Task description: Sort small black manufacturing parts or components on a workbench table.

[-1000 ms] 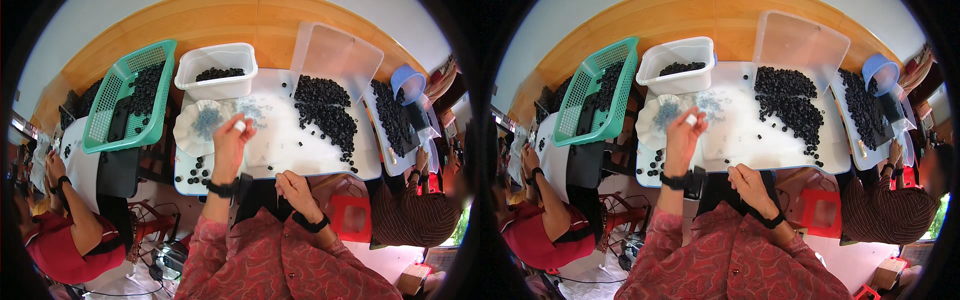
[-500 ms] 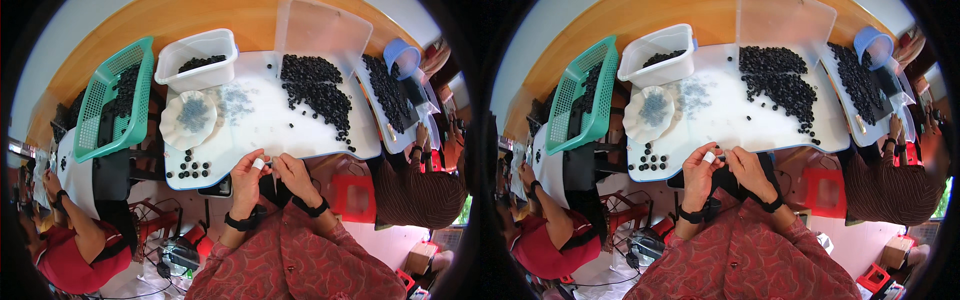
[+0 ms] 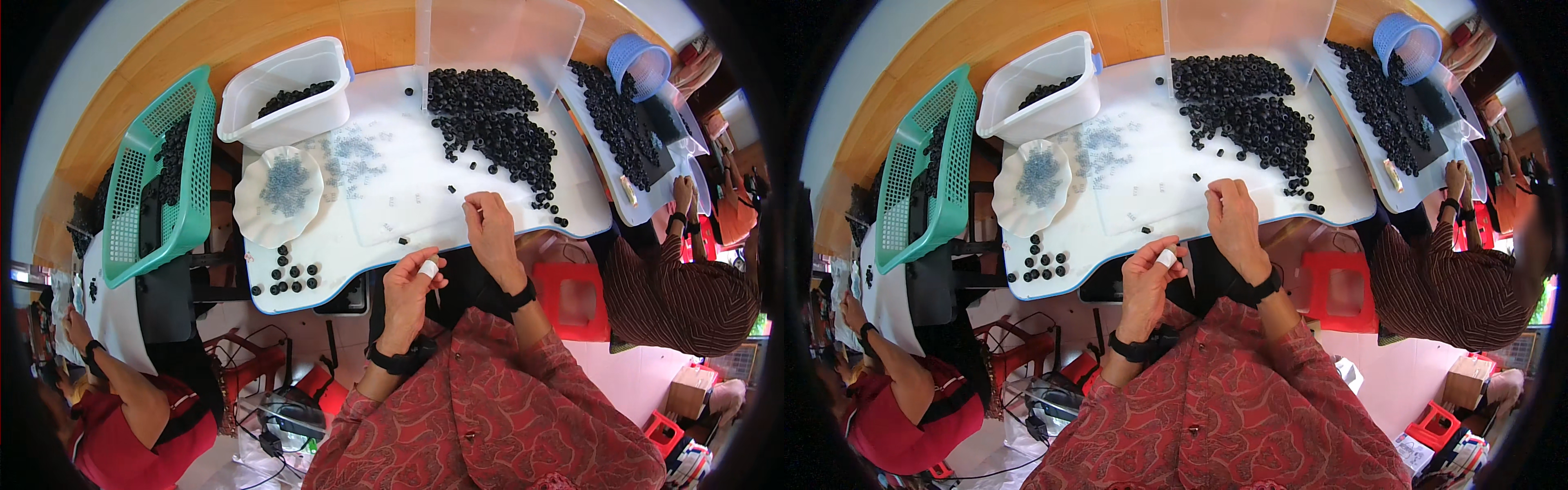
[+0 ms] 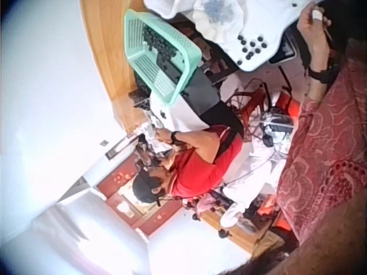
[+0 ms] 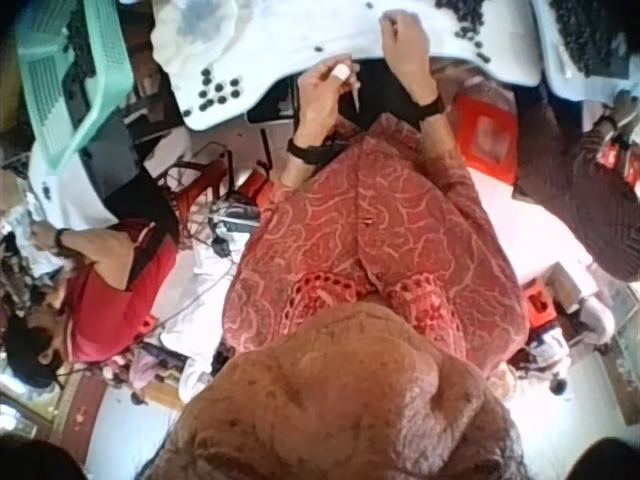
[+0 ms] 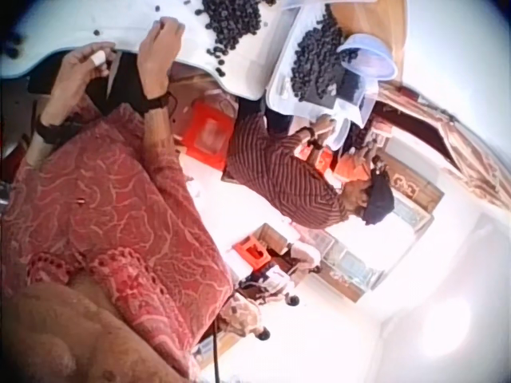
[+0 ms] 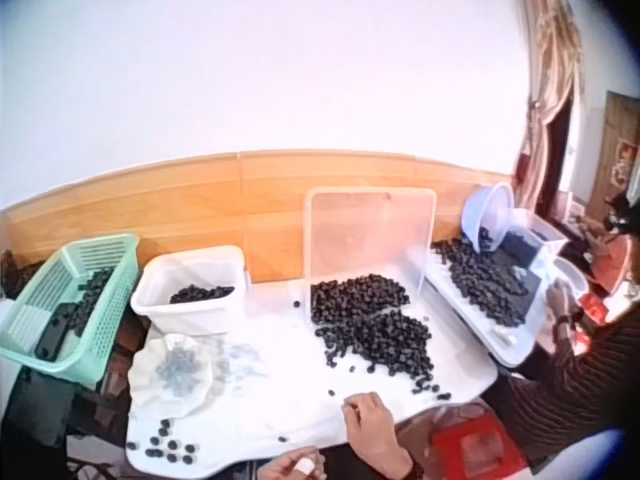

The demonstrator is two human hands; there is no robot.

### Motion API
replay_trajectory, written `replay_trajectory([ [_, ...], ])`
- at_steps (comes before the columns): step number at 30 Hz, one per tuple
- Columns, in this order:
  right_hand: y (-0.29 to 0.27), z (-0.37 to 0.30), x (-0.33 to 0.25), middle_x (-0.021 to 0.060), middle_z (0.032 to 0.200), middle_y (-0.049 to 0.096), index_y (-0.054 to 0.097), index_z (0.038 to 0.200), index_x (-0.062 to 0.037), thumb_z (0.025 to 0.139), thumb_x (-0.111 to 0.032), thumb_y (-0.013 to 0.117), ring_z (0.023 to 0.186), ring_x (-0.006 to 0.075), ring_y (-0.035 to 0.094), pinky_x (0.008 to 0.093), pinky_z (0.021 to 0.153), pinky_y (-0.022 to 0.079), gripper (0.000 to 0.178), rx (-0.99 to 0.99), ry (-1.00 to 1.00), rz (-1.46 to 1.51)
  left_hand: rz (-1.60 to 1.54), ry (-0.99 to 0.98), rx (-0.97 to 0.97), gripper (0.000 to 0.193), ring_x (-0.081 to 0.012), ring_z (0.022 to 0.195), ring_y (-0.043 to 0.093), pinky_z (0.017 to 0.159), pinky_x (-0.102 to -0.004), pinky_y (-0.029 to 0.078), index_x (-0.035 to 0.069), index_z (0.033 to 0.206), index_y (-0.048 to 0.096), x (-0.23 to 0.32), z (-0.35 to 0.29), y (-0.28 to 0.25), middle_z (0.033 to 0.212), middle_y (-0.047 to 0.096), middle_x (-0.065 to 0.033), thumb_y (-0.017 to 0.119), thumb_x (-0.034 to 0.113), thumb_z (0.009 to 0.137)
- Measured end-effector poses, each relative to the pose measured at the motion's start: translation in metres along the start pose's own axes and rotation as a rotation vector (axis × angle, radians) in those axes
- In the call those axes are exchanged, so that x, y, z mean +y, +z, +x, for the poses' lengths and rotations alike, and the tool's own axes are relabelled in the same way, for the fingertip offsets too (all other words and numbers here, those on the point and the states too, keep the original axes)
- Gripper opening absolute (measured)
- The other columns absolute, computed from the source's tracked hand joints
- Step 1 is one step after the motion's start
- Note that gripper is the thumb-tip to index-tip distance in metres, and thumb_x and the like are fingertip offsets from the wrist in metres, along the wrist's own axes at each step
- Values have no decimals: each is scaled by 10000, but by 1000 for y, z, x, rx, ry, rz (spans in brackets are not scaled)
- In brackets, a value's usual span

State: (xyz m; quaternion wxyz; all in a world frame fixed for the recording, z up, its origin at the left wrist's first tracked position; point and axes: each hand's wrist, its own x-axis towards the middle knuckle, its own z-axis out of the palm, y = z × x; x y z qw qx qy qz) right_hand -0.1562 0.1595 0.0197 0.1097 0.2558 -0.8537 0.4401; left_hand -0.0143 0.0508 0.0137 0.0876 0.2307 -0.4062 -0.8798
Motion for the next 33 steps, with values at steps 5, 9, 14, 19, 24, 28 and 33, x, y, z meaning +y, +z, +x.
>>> replay_trajectory([
  [5, 7, 13, 12, 174, 903, 558, 564, 966, -29, 869, -43, 582, 724, 366, 577, 433, 632, 473, 100, 5, 32, -62, 21, -3, 12, 246, -95, 740, 595, 693, -248, 548, -17, 1171, 613, 1, -1, -2, 979, 662, -94, 539, 27, 940],
  [9, -2, 26, 29, 162, 1015, 541, 566, 1073, -21, 847, 0, 564, 890, 355, 570, 421, 739, 483, 227, 150, -51, -256, 36, -6, 35, 243, -104, 739, 605, 705, -264, 549, -11, 1173, 614, 2, 0, -5, 983, 669, -103, 548, 53, 948],
  [14, -8, 38, 43, 138, 1083, 550, 559, 1162, -6, 804, 44, 570, 998, 328, 521, 397, 831, 460, 361, 150, -139, -385, 26, -13, 25, 244, -107, 742, 611, 706, -269, 554, -11, 1173, 615, 0, 2, -6, 984, 670, -102, 554, 57, 946],
  [19, -7, 40, 44, 133, 1030, 552, 576, 1049, -18, 799, 16, 602, 941, 325, 521, 405, 785, 472, 254, 87, -84, -444, 4, -20, 16, 246, -110, 744, 615, 708, -272, 555, -10, 1173, 616, -2, 4, -8, 982, 670, -100, 563, 60, 942],
  [24, -6, 40, 45, 129, 1015, 537, 550, 988, -27, 805, -3, 615, 952, 327, 517, 410, 770, 472, 196, 80, -67, -454, 5, -30, 24, 238, -91, 750, 597, 693, -251, 551, -3, 1158, 626, -1, 4, -7, 981, 662, -93, 545, 27, 936],
  [28, -4, 32, 42, 132, 1020, 525, 514, 980, -8, 803, -6, 628, 957, 335, 513, 414, 773, 466, 210, 76, -134, -418, 18, -29, 25, 238, -90, 747, 597, 688, -247, 550, -1, 1156, 628, 0, 3, -4, 978, 661, -89, 544, 24, 936],
  [33, -3, 17, 23, 150, 1051, 526, 503, 971, 8, 790, 29, 627, 968, 342, 515, 408, 784, 464, 221, 43, -174, -301, 26, -47, 23, 238, -90, 750, 598, 694, -246, 550, -5, 1159, 626, -2, 4, -4, 987, 661, -90, 536, 27, 942],
])
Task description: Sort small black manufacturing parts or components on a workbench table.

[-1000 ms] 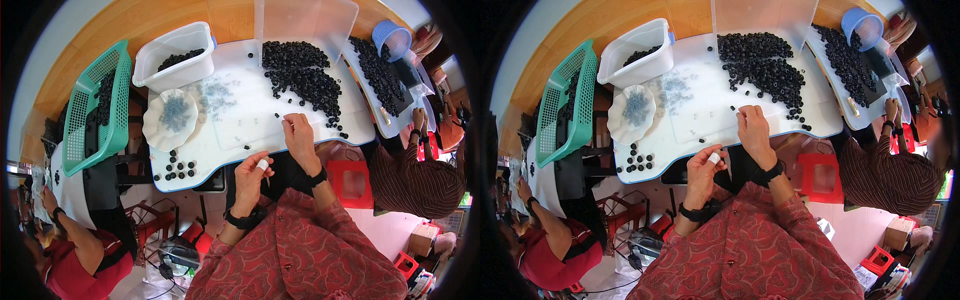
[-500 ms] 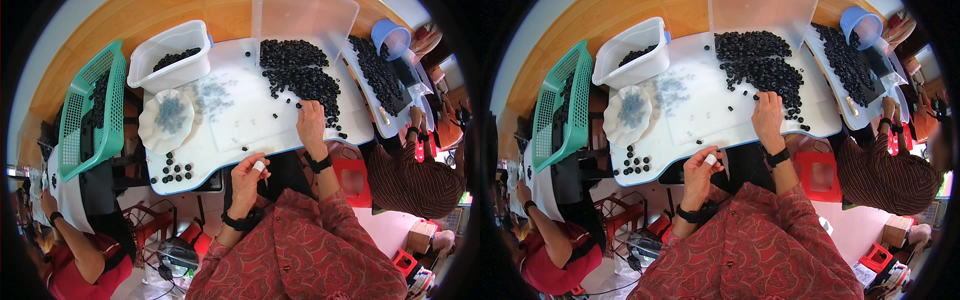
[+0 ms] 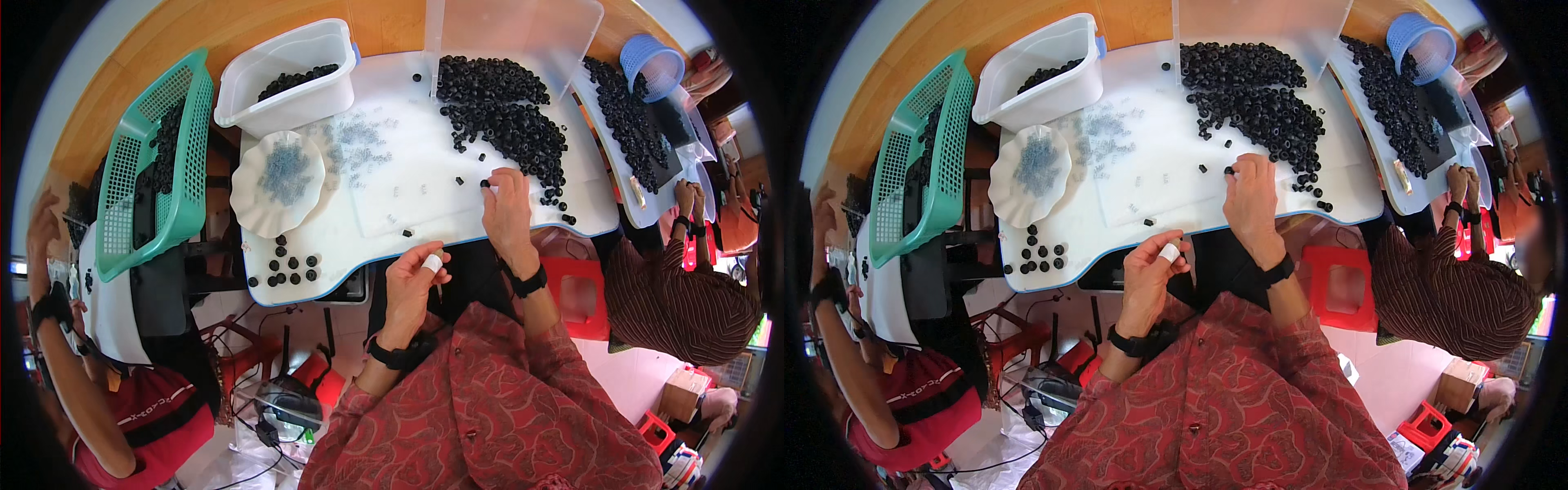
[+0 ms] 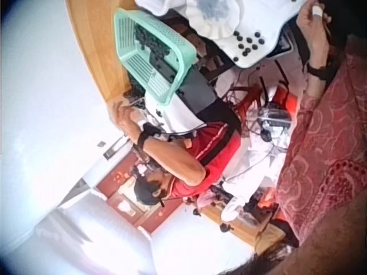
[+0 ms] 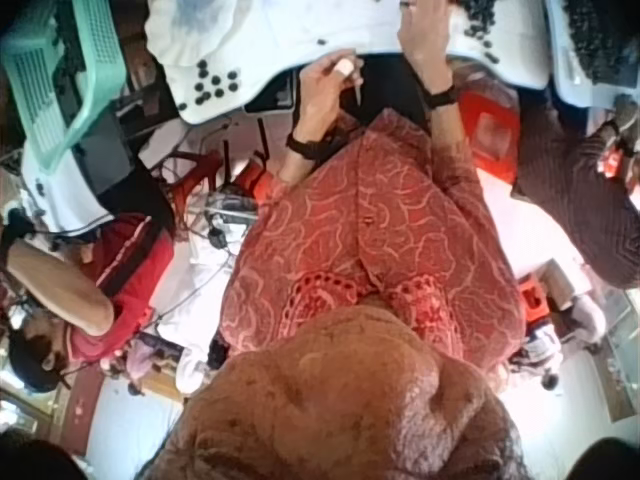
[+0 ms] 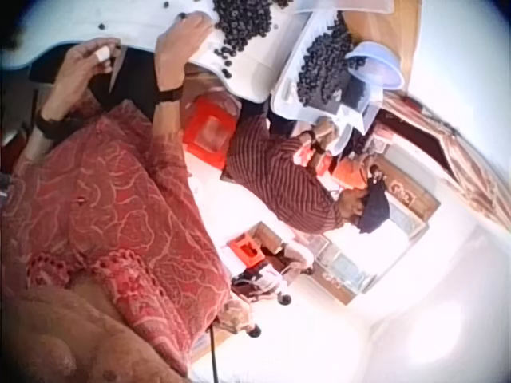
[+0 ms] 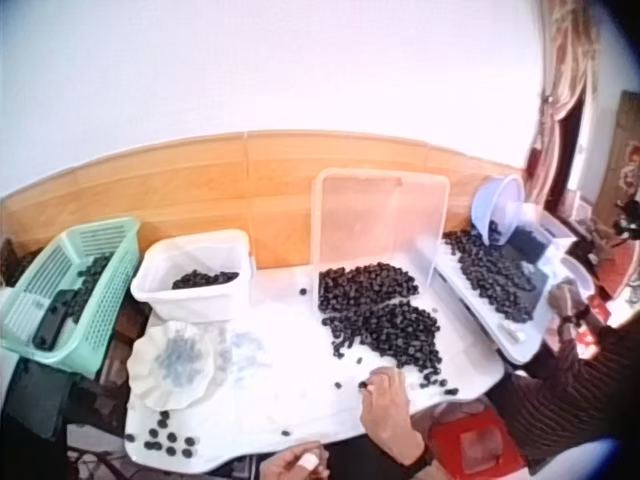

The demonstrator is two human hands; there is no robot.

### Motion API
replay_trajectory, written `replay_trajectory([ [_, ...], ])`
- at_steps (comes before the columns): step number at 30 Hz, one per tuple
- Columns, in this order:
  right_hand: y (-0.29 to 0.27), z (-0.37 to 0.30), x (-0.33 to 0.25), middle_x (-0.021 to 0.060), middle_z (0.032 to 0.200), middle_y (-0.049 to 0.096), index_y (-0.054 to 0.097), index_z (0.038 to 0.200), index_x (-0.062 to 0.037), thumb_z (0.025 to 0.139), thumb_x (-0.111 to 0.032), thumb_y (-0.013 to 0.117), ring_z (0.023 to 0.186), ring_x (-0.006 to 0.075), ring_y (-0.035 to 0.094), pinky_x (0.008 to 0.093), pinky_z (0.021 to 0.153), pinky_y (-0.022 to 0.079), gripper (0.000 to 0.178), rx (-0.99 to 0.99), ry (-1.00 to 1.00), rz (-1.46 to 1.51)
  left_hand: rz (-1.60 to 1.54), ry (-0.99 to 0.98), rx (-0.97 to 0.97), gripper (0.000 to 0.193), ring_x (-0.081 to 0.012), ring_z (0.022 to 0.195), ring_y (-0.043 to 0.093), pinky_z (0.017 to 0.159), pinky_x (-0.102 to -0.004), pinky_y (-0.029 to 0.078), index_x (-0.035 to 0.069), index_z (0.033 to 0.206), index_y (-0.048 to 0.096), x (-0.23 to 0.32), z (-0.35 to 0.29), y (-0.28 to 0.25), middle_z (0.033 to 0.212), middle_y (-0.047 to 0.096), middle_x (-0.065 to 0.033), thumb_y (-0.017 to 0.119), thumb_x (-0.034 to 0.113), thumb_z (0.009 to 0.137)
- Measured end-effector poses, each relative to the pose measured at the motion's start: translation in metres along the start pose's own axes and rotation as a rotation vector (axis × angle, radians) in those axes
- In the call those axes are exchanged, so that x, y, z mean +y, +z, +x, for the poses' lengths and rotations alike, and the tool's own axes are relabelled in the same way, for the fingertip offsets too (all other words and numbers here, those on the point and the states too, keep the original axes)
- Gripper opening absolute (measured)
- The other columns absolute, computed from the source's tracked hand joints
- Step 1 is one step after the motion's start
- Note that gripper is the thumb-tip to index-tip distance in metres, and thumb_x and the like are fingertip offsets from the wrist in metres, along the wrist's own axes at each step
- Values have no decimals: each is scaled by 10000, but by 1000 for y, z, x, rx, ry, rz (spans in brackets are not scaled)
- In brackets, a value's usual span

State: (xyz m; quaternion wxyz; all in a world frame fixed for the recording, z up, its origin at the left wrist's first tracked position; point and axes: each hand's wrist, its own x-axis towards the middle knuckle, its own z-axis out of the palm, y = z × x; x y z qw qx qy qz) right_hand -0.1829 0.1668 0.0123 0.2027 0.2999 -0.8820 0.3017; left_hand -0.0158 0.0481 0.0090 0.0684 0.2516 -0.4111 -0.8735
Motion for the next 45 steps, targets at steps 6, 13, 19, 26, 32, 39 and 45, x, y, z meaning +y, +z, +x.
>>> replay_trajectory([
  [6, -18, -15, -43, 152, 1114, 530, 504, 988, 0, 805, 54, 607, 1031, 312, 530, 365, 816, 473, 217, -168, 96, 435, 32, 120, -11, 261, -97, 778, 596, 728, -252, 546, -10, 1202, 602, 2, 3, 2, 1013, 656, -96, 516, 51, 963],
  [13, -32, -28, -79, 141, 1162, 496, 511, 1000, 6, 833, 67, 593, 1001, 253, 564, 319, 791, 517, 196, -387, 202, 810, -250, 122, -21, 302, -121, 873, 608, 782, -283, 548, -5, 1263, 569, 7, 4, 4, 1088, 636, -93, 507, 97, 986],
  [19, -23, -27, -87, 149, 1091, 531, 594, 977, 3, 805, 68, 605, 852, 325, 601, 341, 755, 485, 185, -481, 190, 902, -247, 216, 40, 285, -137, 861, 632, 769, -297, 564, -6, 1228, 593, 9, 1, -6, 1039, 648, -84, 542, 40, 951],
  [26, 7, 4, -75, 170, 952, 565, 604, 1020, 5, 851, 28, 558, 809, 356, 584, 381, 693, 484, 177, -222, 11, 469, -393, 206, -20, 250, -153, 831, 639, 775, -327, 583, -22, 1163, 598, 18, 3, -29, 1027, 629, -139, 575, 30, 919],
  [32, 36, 8, -67, 152, 924, 542, 630, 1008, -30, 855, -29, 598, 754, 336, 596, 414, 640, 493, 156, -179, 26, 173, -491, 237, -113, 228, -153, 846, 649, 814, -343, 585, -22, 1143, 608, 25, 0, -29, 1093, 622, -147, 574, 20, 922],
  [39, 41, 6, -64, 137, 899, 553, 648, 924, -39, 839, -50, 631, 726, 312, 604, 391, 610, 494, 87, -153, 63, 232, -554, 231, -187, 278, -152, 877, 639, 837, -345, 579, -30, 1203, 583, 26, 0, -29, 1094, 617, -151, 562, 27, 931],
  [45, 13, -5, -79, 32, 859, 585, 643, 908, -10, 819, -6, 679, 672, 100, 569, 230, 611, 457, 97, -222, 191, 553, -551, 227, -169, 284, -142, 847, 630, 816, -327, 580, -44, 1211, 573, 23, -1, -28, 1038, 631, -127, 547, 29, 938],
])
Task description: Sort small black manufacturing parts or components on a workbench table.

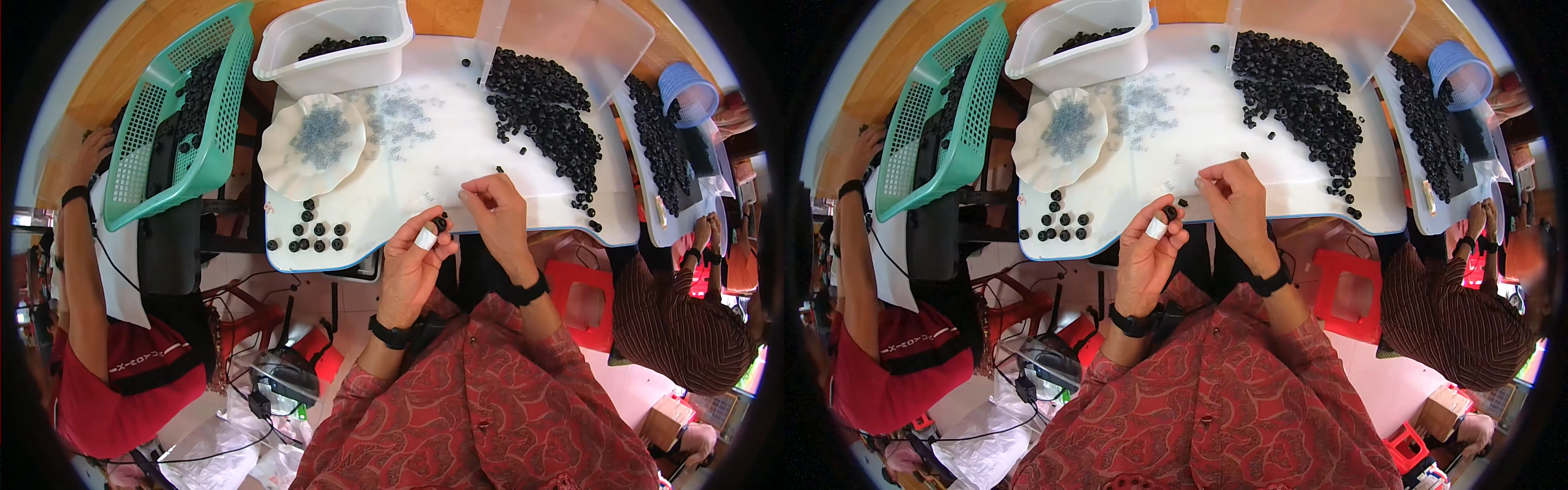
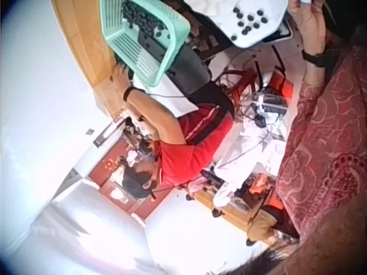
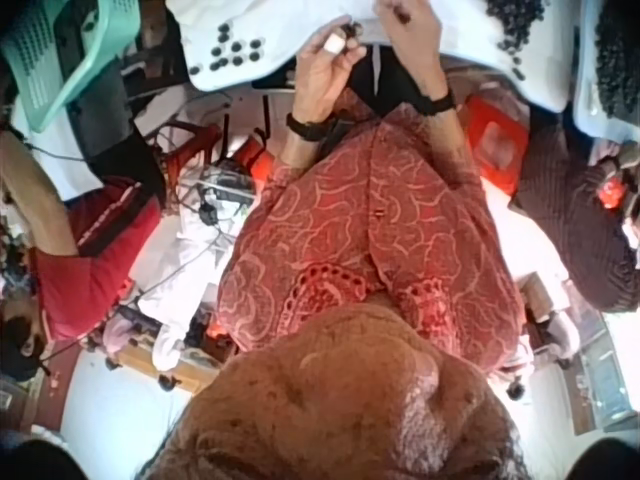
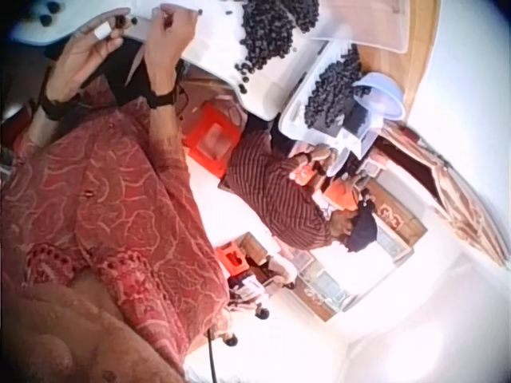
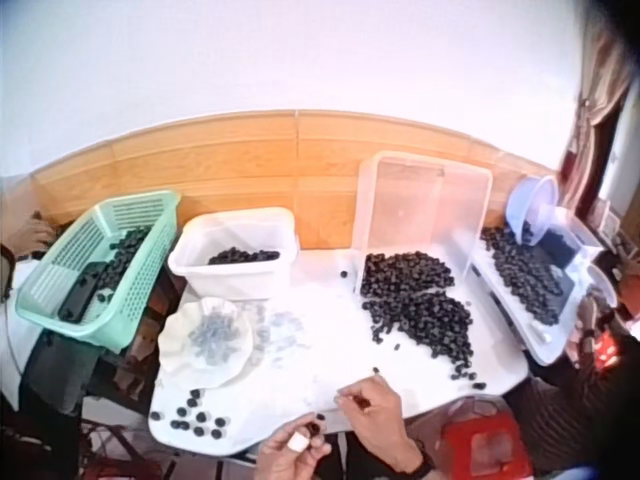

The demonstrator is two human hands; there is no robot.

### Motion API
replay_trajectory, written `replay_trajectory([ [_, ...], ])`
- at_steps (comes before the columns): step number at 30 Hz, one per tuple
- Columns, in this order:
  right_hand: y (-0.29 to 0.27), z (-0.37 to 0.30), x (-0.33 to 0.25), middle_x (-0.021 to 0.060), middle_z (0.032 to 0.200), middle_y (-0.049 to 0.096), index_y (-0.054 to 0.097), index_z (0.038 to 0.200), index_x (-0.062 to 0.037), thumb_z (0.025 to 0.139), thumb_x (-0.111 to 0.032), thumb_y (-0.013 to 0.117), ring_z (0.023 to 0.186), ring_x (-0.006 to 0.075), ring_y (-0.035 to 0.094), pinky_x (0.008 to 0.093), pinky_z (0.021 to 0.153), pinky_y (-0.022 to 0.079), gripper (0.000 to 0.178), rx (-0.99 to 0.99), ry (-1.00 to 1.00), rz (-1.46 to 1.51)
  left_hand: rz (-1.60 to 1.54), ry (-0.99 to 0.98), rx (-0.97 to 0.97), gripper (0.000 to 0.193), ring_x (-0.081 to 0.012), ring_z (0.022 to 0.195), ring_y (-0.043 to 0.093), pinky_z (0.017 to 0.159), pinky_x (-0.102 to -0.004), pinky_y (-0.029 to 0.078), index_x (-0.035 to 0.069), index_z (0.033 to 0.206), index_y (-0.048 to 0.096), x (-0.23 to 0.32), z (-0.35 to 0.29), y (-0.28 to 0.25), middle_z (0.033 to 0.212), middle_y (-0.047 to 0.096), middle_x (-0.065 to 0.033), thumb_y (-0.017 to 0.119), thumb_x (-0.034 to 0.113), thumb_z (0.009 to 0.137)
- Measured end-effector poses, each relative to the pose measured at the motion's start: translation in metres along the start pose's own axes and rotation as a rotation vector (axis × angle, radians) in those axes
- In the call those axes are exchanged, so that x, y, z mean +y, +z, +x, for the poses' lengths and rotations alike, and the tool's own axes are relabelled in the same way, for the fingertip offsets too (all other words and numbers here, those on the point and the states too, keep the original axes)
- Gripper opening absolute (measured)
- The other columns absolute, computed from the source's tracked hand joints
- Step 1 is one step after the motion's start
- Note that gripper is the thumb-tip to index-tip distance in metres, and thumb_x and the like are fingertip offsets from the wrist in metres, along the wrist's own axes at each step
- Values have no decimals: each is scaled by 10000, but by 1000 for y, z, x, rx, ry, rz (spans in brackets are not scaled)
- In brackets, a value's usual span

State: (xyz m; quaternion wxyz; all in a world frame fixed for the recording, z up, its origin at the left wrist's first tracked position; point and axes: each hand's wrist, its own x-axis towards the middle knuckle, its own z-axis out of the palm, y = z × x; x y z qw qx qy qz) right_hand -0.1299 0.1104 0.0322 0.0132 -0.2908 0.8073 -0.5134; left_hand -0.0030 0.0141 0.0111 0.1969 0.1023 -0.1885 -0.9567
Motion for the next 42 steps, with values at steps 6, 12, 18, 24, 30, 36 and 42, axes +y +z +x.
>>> replay_trajectory([
  [6, -14, -23, -18, 15, 891, 597, 659, 910, -7, 842, 28, 674, 783, 82, 591, 219, 712, 481, 77, -112, 249, 552, 47, -21, 32, 282, -136, 795, 569, 709, -296, 508, -34, 1179, 593, -3, 1, 1, 1017, 616, -113, 594, 47, 909],
  [12, -18, -26, -27, 27, 903, 594, 665, 926, 7, 836, 58, 671, 823, 95, 602, 216, 745, 486, 103, -143, 187, 652, 46, 9, -2, 263, -133, 809, 624, 750, -309, 582, -28, 1185, 594, -8, 2, 1, 968, 637, -80, 565, 23, 928],
  [18, -18, -28, -27, 38, 903, 592, 676, 904, 10, 830, 63, 674, 811, 101, 600, 223, 735, 493, 92, -137, 160, 635, 114, 7, 8, 263, -133, 813, 628, 761, -319, 583, -28, 1181, 597, -10, 0, 2, 966, 634, -60, 573, 22, 924],
  [24, -15, -31, -27, 42, 905, 588, 672, 898, 17, 833, 61, 670, 789, 103, 603, 219, 702, 500, 79, -140, 163, 647, 138, 43, 15, 256, -135, 813, 634, 765, -321, 584, -28, 1173, 601, -11, -2, 6, 956, 640, -66, 578, 24, 924],
  [30, -14, -37, -32, 64, 912, 587, 672, 924, 20, 837, 51, 658, 754, 119, 633, 224, 662, 517, 93, -105, -1, 435, 161, 64, 24, 245, -131, 813, 632, 781, -306, 570, -29, 1161, 606, -11, -2, 7, 970, 650, -83, 580, 23, 923],
  [36, -13, -40, -37, 84, 930, 592, 665, 938, 24, 860, 51, 625, 759, 128, 650, 221, 634, 520, 92, -106, -46, 330, 156, 55, 49, 243, -131, 813, 625, 776, -302, 561, -26, 1163, 608, -8, -2, 6, 968, 651, -84, 575, 25, 927],
  [42, -14, -37, -35, 75, 916, 607, 618, 961, 42, 900, 36, 589, 750, 111, 636, 226, 629, 519, 68, -144, 38, 565, 92, 0, -4, 240, -129, 802, 625, 772, -300, 563, -28, 1162, 608, -8, 0, 6, 953, 648, -82, 570, 43, 936],
])
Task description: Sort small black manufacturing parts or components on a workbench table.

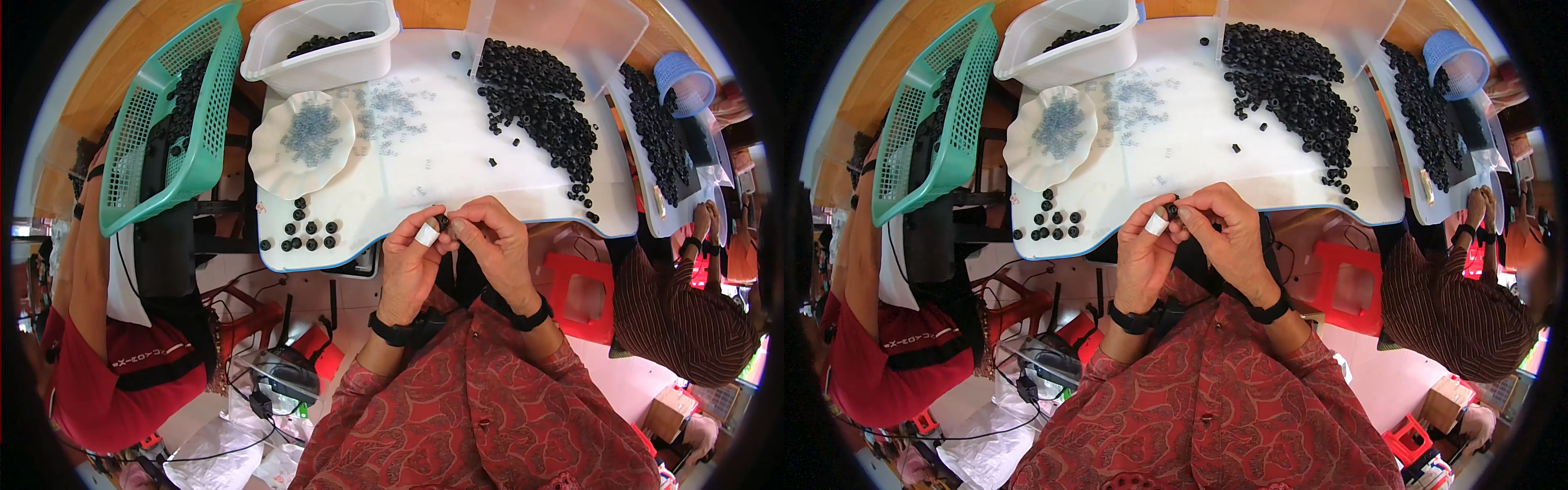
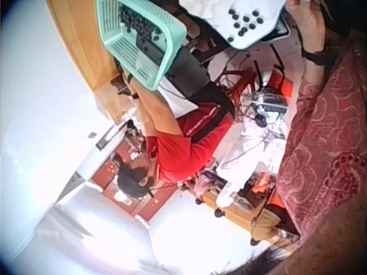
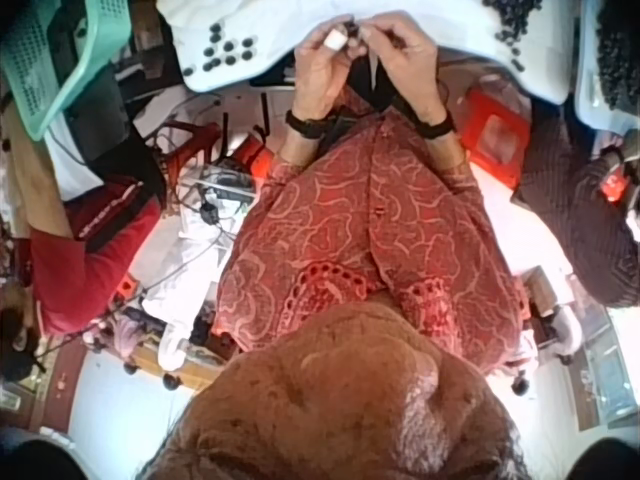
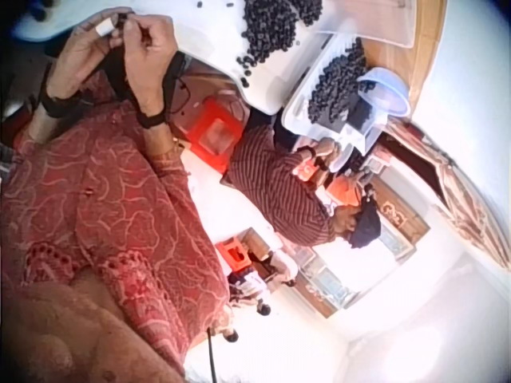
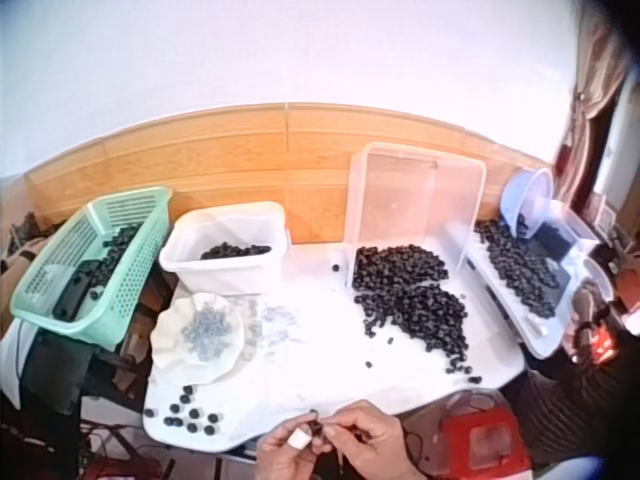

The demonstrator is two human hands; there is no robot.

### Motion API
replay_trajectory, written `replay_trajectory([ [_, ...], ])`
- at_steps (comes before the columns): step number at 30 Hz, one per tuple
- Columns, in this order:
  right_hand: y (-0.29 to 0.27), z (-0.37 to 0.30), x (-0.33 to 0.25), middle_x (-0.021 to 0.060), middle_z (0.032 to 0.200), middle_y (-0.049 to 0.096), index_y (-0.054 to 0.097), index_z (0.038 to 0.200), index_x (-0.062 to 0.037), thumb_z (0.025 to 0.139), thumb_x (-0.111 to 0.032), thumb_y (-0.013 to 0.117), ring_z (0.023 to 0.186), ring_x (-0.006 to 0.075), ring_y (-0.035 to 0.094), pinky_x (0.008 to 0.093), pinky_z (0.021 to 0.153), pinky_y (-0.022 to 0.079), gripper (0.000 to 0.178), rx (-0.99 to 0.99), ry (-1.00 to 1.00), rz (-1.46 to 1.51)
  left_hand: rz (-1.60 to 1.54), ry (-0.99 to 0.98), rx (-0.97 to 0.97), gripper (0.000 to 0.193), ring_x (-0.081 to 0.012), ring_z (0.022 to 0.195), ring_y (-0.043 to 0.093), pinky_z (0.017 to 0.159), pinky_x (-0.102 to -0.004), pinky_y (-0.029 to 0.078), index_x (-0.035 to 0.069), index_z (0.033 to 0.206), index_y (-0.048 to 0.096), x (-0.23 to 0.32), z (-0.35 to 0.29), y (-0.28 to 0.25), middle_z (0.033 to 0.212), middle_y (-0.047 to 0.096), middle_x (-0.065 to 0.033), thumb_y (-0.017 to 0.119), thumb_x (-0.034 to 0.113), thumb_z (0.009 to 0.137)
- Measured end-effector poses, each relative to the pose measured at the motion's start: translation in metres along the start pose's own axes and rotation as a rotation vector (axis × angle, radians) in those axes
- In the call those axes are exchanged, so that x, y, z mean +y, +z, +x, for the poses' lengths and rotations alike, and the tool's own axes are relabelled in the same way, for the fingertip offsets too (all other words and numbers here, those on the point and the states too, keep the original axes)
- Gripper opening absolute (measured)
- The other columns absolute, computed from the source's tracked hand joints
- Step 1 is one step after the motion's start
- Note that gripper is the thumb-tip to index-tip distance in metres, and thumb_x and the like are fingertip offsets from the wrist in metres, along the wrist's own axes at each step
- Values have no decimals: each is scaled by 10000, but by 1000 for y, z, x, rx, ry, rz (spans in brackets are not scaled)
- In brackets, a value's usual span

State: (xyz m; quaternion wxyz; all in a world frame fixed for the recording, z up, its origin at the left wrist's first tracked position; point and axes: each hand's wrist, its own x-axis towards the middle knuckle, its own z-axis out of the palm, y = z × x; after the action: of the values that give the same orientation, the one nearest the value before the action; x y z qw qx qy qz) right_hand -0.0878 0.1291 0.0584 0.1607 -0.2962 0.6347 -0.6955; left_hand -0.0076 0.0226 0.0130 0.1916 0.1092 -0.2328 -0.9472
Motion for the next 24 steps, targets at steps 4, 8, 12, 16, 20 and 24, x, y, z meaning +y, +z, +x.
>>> replay_trajectory([
  [4, 1, 1, -3, 80, 839, 636, 575, 910, 35, 898, 37, 588, 713, 99, 625, 219, 621, 515, 18, 33, 148, 119, 28, -31, -21, 226, -130, 793, 626, 754, -303, 570, -28, 1151, 610, -3, 0, -3, 961, 646, -84, 561, 46, 944],
  [8, -6, 3, -4, 87, 805, 649, 558, 884, 30, 893, 29, 596, 685, 98, 623, 213, 615, 511, 39, 11, 262, 163, 97, -52, -28, 216, -129, 790, 626, 735, -309, 575, -24, 1142, 614, -4, 1, -3, 962, 645, -82, 560, 42, 944],
  [12, -12, 6, 0, 88, 802, 645, 563, 900, 37, 896, 28, 587, 694, 106, 629, 219, 627, 515, 26, -29, 284, 189, 35, -54, -61, 219, -131, 782, 619, 729, -308, 572, -27, 1142, 612, -5, 4, -2, 941, 645, -84, 560, 53, 945],
  [16, -22, 14, 2, 66, 802, 644, 578, 912, 37, 892, -4, 607, 695, 104, 618, 238, 625, 508, 55, -17, 260, 137, 32, -56, -28, 234, -136, 778, 606, 723, -312, 567, -31, 1154, 608, -6, 5, -2, 949, 649, -97, 564, 54, 941],
  [20, -44, 32, 32, 67, 810, 621, 603, 941, 22, 861, -63, 658, 693, 127, 607, 287, 599, 488, 130, 191, 69, -435, -24, -75, -37, 251, -147, 780, 608, 734, -316, 568, -38, 1163, 603, -3, 7, -3, 971, 653, -124, 578, 50, 930],
  [24, -56, 48, 52, 160, 904, 569, 611, 952, 10, 846, -41, 628, 649, 268, 601, 351, 592, 490, 120, 325, -53, -738, -23, -70, -45, 261, -155, 783, 614, 742, -318, 569, -42, 1168, 600, -4, 8, -2, 970, 652, -128, 585, 46, 922],
])
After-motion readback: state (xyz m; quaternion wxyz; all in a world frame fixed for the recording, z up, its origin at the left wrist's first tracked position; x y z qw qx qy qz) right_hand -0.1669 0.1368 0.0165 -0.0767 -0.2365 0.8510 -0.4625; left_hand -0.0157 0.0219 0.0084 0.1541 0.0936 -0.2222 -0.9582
